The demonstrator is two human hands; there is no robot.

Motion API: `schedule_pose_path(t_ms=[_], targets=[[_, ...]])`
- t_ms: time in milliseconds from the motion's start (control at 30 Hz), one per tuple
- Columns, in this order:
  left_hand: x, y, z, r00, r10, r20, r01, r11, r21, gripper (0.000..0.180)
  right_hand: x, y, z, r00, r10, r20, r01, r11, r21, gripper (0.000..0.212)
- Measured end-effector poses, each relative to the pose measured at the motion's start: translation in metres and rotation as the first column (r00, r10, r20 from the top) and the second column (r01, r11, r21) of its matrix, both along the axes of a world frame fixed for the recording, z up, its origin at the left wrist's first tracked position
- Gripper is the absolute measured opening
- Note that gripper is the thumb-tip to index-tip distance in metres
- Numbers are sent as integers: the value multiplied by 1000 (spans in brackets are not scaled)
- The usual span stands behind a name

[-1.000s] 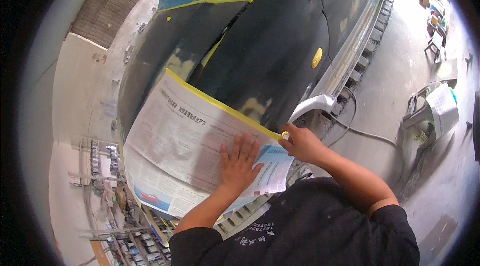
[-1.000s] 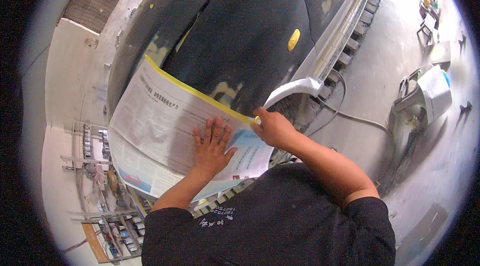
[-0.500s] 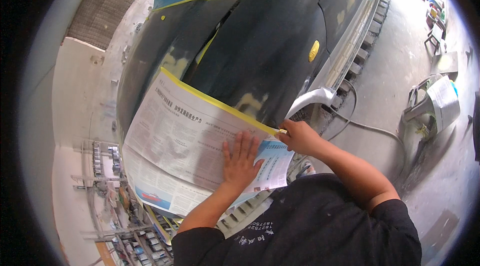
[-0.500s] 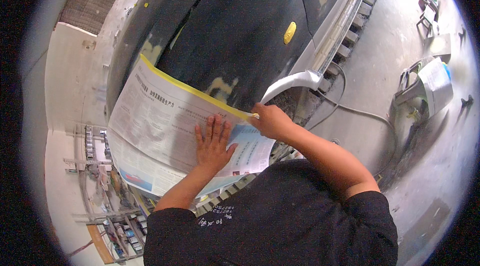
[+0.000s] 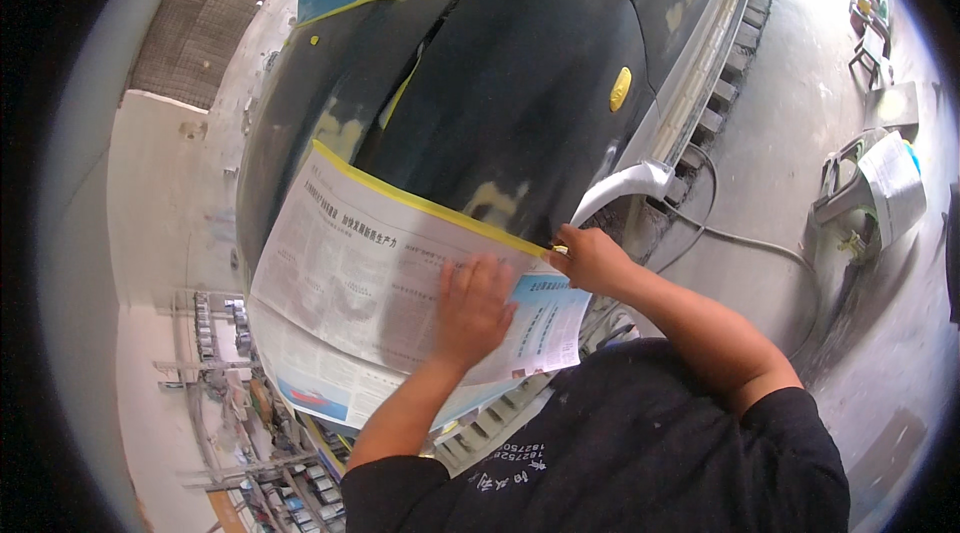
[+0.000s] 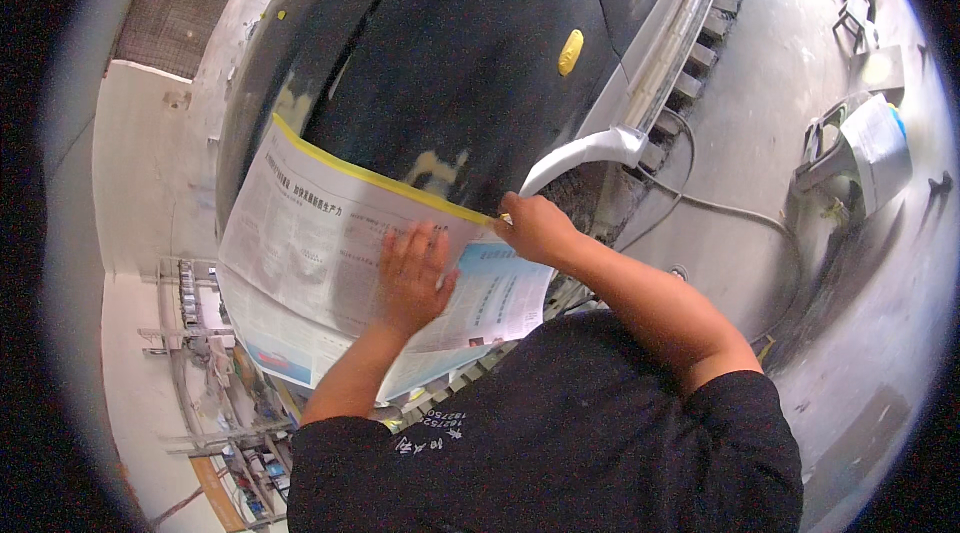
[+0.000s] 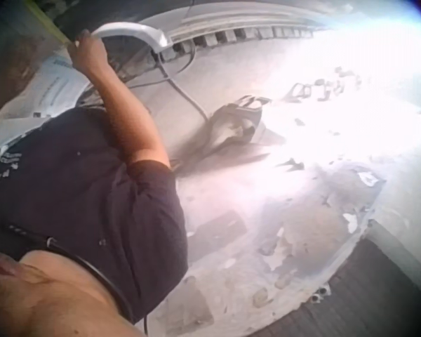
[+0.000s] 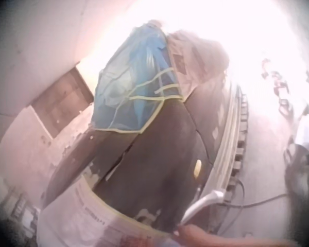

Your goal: The person applies yellow masking tape to the front fender and wheel arch of a dark-colored car, then places newspaper over the wheel and lower fender to protect them. The person uses both hands to smooth the tape and newspaper against the car's surface.

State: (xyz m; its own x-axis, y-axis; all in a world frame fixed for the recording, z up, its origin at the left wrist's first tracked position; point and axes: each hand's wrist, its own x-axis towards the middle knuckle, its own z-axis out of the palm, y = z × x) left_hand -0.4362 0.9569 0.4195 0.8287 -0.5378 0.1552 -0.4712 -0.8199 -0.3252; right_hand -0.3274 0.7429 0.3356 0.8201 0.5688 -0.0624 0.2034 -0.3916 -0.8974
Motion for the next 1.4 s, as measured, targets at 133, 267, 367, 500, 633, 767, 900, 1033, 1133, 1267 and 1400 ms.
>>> schedule_pose_path(t_ms=[133,267,367,500,633,767,900,1033,1133,1267,1400], targets=[[44,1,48,996,-44,79,33,990,135,73,-1,-1,-1,995,-56,-81,59,997,42,34],[45,10,59,998,54,-38,-43,971,235,79,-2,-8,6,995,-58,-75,61,997,47,34],[36,18,54,990,111,-90,-88,970,225,78,-2,-8,8,994,-44,-97,49,998,46,34],[32,6,45,987,111,-116,-98,989,109,69,-2,-6,8,998,-39,-58,40,999,11,35],[45,7,60,990,-139,13,137,987,80,44,-2,-7,9,997,-40,-65,39,999,-5,36],[88,-17,106,982,-189,-14,190,981,25,39,-2,-7,3,999,-44,-23,44,999,-2,36],[116,-32,123,939,33,-341,42,977,210,54,-4,-6,3,999,-39,2,39,999,2,35],[126,-54,128,855,201,-479,-29,939,343,49,-5,-8,4,998,-64,-16,64,998,1,35],[131,-57,123,808,263,-527,-75,933,351,45,-7,-9,5,997,-69,-17,69,997,16,34],[135,-58,122,759,318,-568,-121,926,358,39,-11,-16,5,999,-46,-1,46,997,56,35],[136,-61,123,733,335,-592,-148,928,342,36,-16,-28,1,1000,0,20,-4,983,186,38]])
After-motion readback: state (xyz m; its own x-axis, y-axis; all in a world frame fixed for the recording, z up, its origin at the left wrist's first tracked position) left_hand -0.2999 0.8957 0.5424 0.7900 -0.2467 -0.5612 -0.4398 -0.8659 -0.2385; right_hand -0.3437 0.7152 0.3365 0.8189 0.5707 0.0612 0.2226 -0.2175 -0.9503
